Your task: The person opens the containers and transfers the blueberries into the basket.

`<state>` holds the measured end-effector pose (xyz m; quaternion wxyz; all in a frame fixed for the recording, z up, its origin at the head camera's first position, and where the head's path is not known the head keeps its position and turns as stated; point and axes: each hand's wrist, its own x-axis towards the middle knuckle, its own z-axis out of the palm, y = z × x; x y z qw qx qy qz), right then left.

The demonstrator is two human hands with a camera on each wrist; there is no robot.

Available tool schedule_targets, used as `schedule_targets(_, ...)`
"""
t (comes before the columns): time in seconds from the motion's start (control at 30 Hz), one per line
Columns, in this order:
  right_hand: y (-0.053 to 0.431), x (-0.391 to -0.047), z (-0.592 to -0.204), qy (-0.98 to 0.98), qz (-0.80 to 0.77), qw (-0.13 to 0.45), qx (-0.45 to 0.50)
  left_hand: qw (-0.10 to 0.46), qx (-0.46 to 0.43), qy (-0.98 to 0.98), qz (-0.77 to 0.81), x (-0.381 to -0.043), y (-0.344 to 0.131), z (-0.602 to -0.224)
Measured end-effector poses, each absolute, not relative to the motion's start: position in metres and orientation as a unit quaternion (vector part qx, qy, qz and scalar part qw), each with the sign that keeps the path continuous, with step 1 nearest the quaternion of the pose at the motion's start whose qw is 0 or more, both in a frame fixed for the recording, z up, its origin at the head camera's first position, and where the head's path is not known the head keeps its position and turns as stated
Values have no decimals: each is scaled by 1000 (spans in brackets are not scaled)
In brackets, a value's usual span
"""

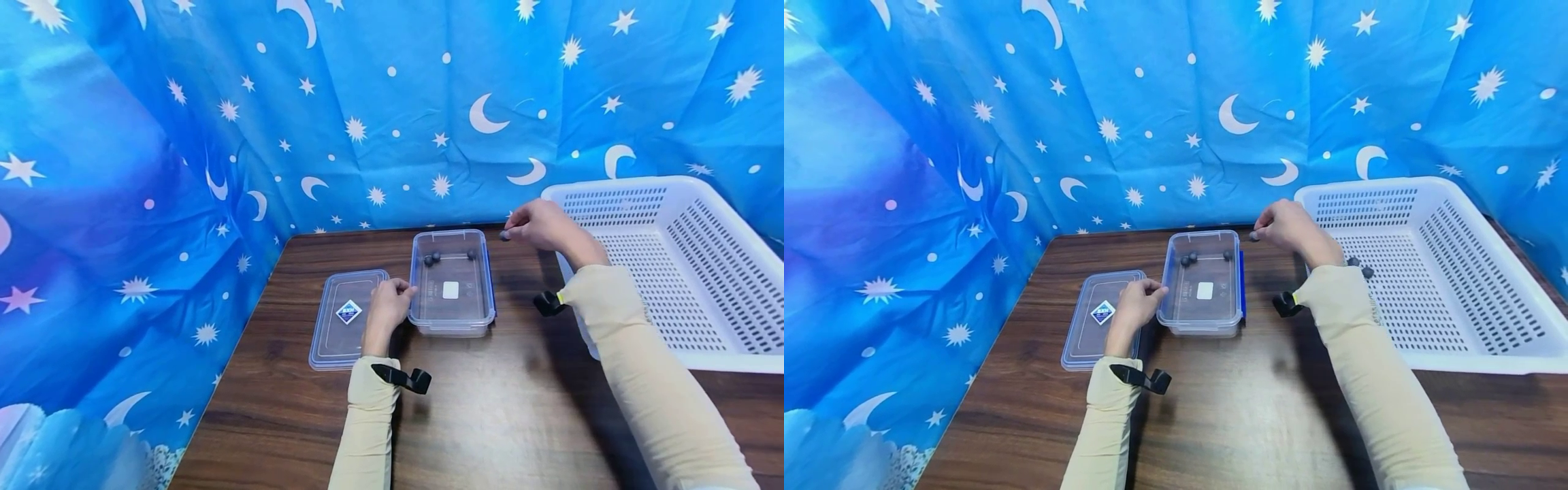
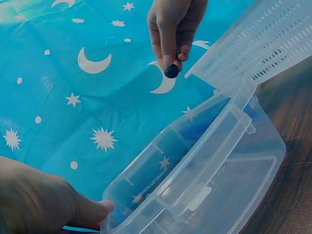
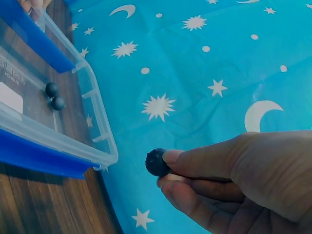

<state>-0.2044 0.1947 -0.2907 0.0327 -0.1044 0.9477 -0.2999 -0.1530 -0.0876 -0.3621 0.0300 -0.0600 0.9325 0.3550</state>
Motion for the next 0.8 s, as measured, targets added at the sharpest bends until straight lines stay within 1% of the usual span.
schedule_targets(0.13,201,-202,-291,947,-303,33,-96,33,-60,932,356,-153,-88,-363)
schedule_targets(0.37,218,-201,-292,938,-333,63,-66,26,-52,936,347,-152,-88,-363)
schedule_targets(0.63,237,-198,-293,939,-336,51,-48,23,-54,936,348,-153,-88,-364)
schedule_targets(0.8,251,-195,-293,939,-335,57,-46,27,-56,935,350,-152,-88,-363)
